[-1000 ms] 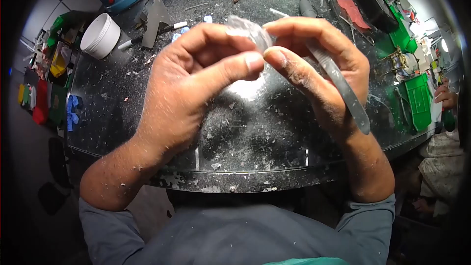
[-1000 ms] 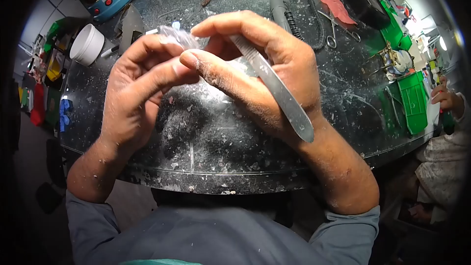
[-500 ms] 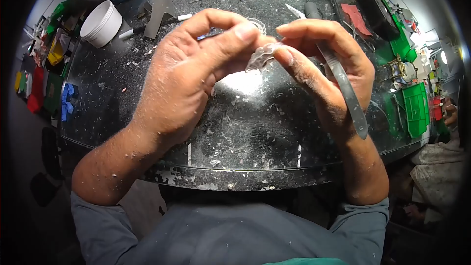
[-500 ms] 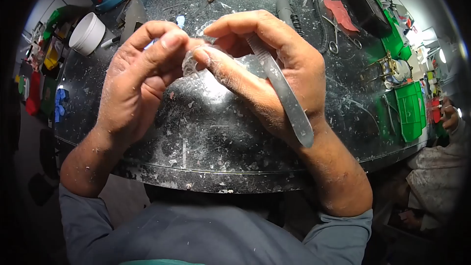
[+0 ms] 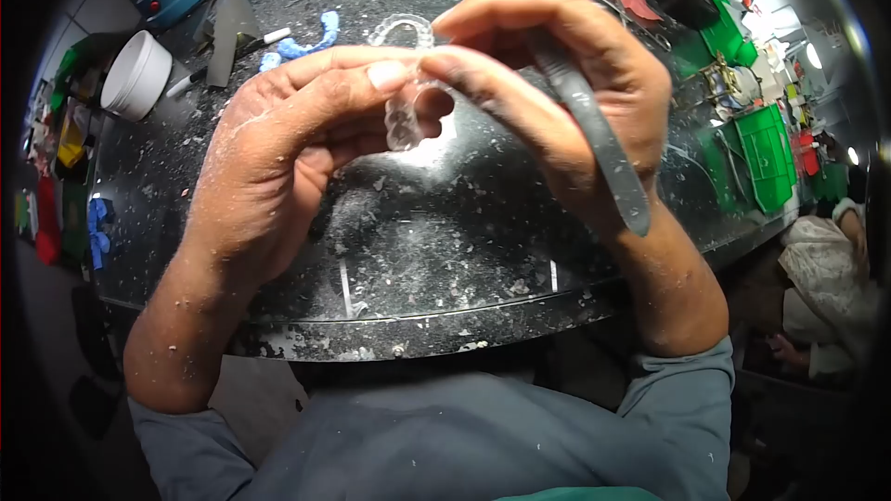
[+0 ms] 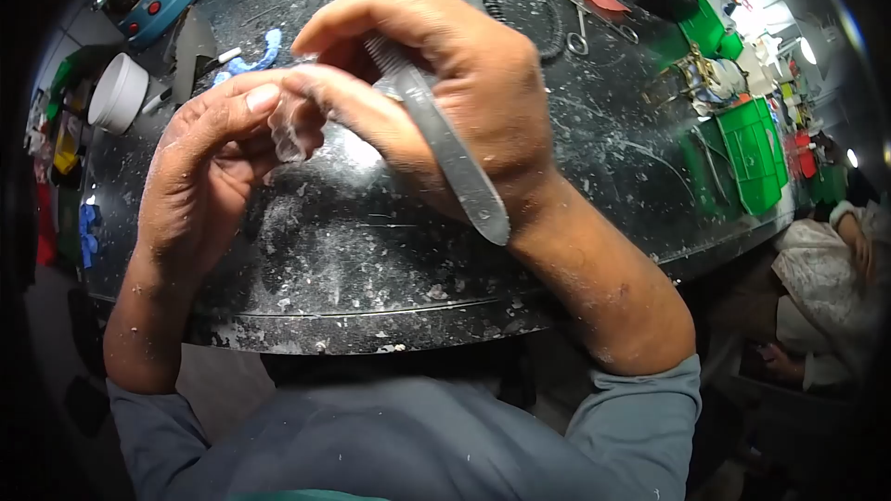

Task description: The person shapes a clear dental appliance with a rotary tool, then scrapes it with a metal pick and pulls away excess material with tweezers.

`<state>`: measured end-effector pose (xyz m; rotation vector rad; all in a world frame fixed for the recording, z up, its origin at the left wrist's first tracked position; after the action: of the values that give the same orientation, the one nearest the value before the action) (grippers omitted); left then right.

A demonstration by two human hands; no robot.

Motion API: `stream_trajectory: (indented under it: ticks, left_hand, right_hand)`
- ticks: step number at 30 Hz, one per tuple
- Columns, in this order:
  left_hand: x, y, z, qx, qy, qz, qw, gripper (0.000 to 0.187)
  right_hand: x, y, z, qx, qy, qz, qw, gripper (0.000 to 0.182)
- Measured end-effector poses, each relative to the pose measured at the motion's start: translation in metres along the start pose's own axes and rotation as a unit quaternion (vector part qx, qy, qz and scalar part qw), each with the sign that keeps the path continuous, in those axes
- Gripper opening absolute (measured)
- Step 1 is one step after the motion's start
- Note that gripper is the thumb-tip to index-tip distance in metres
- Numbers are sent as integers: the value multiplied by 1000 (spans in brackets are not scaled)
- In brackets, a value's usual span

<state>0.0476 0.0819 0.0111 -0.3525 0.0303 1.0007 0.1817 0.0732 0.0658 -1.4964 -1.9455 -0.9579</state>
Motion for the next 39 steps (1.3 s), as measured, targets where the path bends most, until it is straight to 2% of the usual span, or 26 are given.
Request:
stream_trajectory:
  ticks: [1,3,4,5,8,10,14,18,21,23,25,27,29,31,33,39]
  left_hand:
    - [-1,1,0,5,0,9,1000,38]
    - [-6,8,13,-17,-60,86,994,39]
    - [-9,8,21,-12,-94,94,991,41]
    - [-9,11,25,-6,-120,83,989,41]
    - [-12,19,31,-2,-156,84,984,38]
    - [-14,18,31,-6,-148,90,985,38]
    - [-13,12,29,-10,-141,72,987,37]
    - [-12,10,29,-19,-149,39,988,36]
    - [-11,7,29,-31,-155,20,987,36]
    - [-12,10,30,-28,-163,37,986,36]
    - [-11,9,28,-37,-160,32,986,36]
    - [-10,8,26,-46,-156,27,986,36]
    - [-8,3,22,-40,-142,6,989,35]
    - [-8,-1,20,-46,-133,7,990,35]
    - [-9,-5,20,5,-149,-3,989,33]
    - [-14,-3,24,83,-144,81,983,31]
  right_hand:
    - [1,3,-3,-1,5,13,1000,19]
    - [4,17,-5,-67,-3,41,997,32]
    - [3,26,5,-9,-7,85,996,47]
    - [3,30,4,39,3,114,993,50]
    - [8,25,8,120,-7,83,989,46]
    - [7,21,3,31,-29,72,996,44]
    - [3,14,4,109,-33,82,990,28]
    - [2,15,2,113,-19,80,990,25]
    - [4,14,-1,141,24,57,988,24]
    - [8,16,-12,72,105,56,990,24]
    - [9,15,-15,65,118,57,989,26]
    - [6,18,-12,26,74,88,993,28]
    - [4,17,-7,-7,22,64,998,22]
    - [1,11,-3,53,-30,54,997,19]
    - [-1,11,1,68,-46,66,994,20]
    - [-4,2,9,62,-83,24,994,18]
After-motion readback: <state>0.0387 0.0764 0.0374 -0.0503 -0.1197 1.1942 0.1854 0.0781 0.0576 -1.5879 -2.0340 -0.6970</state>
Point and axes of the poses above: each hand's wrist, its own x-axis towards the middle knuckle, its own y-axis out of the back of the hand, z = x × y, the point moved 9 cm from there along x, towards the middle knuckle, and after that the axes turned 12 degrees about y, right-handed, at the moved point
